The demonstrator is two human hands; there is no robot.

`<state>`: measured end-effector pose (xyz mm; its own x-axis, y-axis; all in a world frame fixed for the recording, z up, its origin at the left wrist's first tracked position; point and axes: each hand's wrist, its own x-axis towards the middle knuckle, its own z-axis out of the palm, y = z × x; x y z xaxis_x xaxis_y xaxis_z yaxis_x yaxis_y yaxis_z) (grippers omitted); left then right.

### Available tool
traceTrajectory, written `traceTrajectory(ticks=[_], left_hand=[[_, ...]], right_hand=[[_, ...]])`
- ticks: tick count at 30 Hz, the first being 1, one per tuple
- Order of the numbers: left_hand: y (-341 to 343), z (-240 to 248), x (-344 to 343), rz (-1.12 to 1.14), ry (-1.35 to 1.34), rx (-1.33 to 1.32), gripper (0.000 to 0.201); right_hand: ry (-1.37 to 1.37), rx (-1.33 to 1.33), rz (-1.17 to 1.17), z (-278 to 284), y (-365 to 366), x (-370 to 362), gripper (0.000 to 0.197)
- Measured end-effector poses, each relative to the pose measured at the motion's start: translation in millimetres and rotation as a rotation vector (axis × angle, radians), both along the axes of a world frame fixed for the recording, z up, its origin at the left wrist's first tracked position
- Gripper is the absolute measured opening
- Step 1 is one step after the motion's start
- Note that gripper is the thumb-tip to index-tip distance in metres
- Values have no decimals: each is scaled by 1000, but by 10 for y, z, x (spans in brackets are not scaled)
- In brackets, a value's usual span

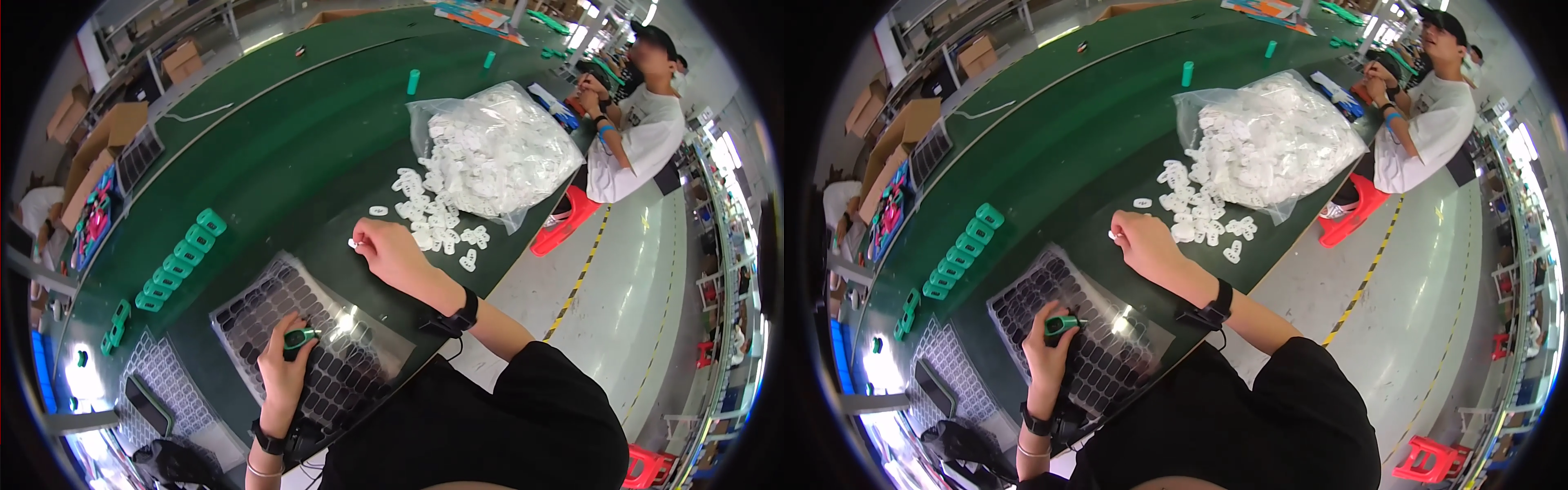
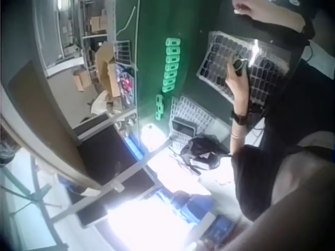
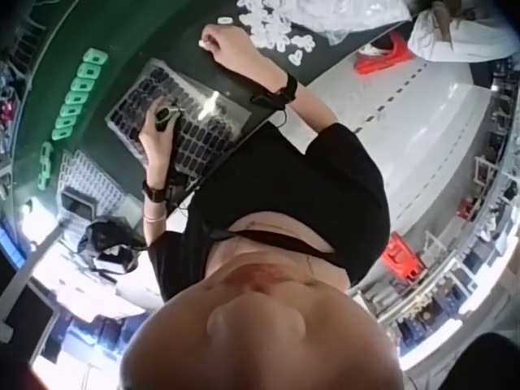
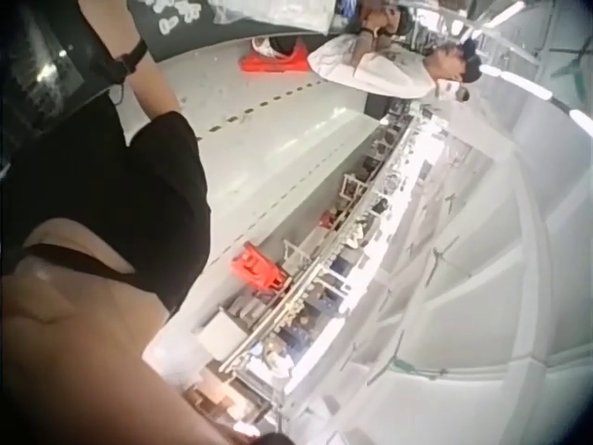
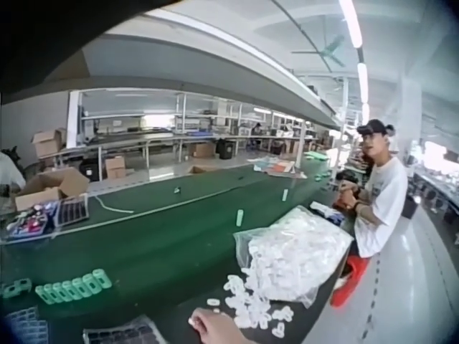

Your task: Assembling small white plastic components into a green rectangular plastic housing at a factory workstation.

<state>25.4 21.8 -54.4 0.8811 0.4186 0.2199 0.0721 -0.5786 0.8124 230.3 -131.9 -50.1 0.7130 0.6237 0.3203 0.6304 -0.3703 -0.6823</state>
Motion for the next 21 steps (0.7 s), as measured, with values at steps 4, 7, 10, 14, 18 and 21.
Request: traceTrajectory(ticks=[4,7,10,14,18,21], left_hand=[[21,-34,13,11,52,97,44],[42,-89,37,-39,-43,92,40],[-2,7,60,-51,-23,35,44],[-45,-49,-9,-77,-125,-82,43],[-29,1,-101,-115,-31,-50,41],[-15,19,-119,-95,42,-26,33]], right_hand=[[329,205,207,376,160,-327,11],[407,195,383,522,249,-564,12],[345,126,454,554,276,-636,10],[339,60,467,452,331,-712,9],[357,73,468,474,316,-753,9],[152,19,498,486,374,-846,9]])
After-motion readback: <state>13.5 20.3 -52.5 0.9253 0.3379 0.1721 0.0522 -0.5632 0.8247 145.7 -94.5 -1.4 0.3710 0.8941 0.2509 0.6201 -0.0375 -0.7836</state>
